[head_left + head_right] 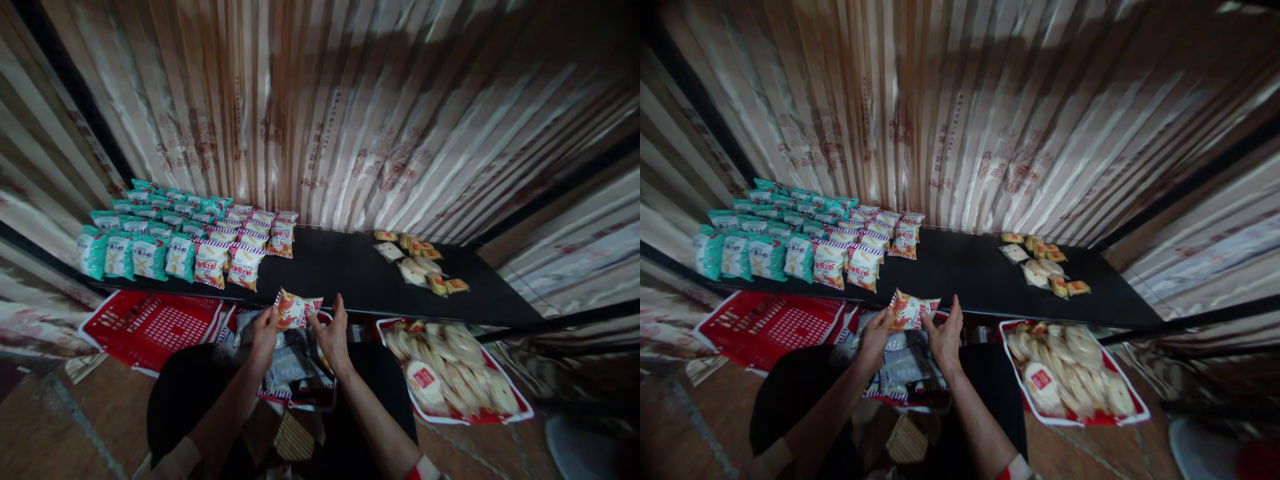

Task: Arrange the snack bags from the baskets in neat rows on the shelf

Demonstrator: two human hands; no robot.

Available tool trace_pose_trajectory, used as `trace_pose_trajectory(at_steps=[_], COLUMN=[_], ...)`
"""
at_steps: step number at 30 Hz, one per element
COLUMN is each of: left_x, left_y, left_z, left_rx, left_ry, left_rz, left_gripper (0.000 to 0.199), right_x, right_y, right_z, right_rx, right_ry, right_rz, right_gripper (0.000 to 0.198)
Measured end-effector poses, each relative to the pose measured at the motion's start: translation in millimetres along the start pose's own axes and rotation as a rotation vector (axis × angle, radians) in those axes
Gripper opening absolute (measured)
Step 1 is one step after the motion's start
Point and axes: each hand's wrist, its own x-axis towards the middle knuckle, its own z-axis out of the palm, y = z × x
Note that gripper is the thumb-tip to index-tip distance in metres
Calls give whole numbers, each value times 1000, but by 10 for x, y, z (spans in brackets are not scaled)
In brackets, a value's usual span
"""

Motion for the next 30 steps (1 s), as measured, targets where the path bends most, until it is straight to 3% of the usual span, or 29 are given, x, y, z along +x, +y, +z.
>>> trace_pose_trajectory(at_steps=[2, 5, 9, 14, 21, 25, 30], left_x=[-57, -135, -222, -276, -141, 20, 245], left_y=[-19, -15, 22, 5, -31, 7, 112], left_z=[74, 176, 294, 379, 265, 238, 303], left_rx=[-165, -324, -459, -516, -179, -26, 212], left_ry=[38, 78, 116, 122, 116, 191, 140], left_rz=[-45, -92, -171, -186, -157, 0, 229], left_gripper=[41, 27, 19, 22, 36, 32, 28], right_x=[-34, -107, -204, -218, 72, 362, 784], right_y=[7, -19, -147, -363, -434, -433, -485], right_z=[74, 185, 257, 240, 207, 248, 418], right_rx=[80, 244, 534, 903, 904, 790, 592], right_ry=[4, -43, -142, -158, -253, -310, -397], right_rz=[124, 292, 343, 511, 415, 330, 196], right_gripper=[102, 93, 65, 52, 44, 46, 42])
